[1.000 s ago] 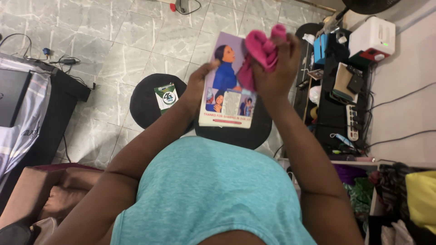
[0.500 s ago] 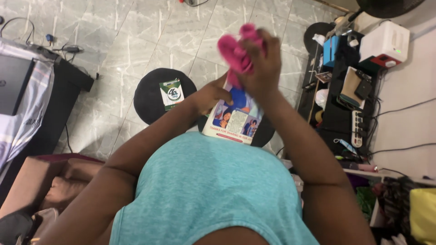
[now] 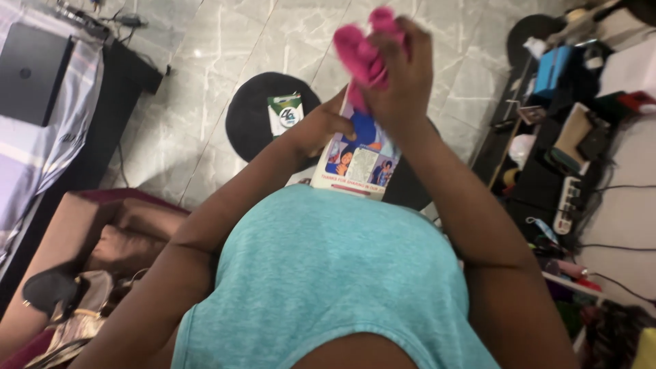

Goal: The person is wiping dust off several spiral notebooks and organizing them on a shelf.

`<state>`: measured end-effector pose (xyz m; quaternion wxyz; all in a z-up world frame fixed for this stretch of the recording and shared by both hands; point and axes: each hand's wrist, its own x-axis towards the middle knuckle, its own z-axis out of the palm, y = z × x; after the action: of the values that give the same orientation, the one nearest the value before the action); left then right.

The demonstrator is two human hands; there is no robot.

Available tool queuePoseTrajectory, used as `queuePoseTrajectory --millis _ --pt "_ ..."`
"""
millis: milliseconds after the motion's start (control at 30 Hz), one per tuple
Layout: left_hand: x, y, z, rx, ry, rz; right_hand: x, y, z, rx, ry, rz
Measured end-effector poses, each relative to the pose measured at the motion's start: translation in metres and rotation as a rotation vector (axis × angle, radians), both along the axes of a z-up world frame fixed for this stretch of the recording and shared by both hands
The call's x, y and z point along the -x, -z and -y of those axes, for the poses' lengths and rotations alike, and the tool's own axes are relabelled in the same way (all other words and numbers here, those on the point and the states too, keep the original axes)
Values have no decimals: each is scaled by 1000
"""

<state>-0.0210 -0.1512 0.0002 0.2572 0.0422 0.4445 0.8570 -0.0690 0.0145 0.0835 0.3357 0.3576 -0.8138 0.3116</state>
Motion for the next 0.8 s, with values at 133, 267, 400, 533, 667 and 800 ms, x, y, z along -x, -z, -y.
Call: queuePoseTrajectory --millis 133,267,400,533,667,800 --pt "8 33 40 103 -48 30 63 50 11 -33 76 47" --pt "-8 75 92 164 -236 170 99 163 8 127 241 732" --pt "-39 115 151 121 -476 329 74 259 8 177 285 1209" --pt "-67 140 208 37 -585 450 37 347 28 255 292 1444" --pt "-70 149 236 -24 -662 492 25 344 69 398 276 1694" --pt "-58 162 244 -43 -734 518 42 391 84 109 342 1579"
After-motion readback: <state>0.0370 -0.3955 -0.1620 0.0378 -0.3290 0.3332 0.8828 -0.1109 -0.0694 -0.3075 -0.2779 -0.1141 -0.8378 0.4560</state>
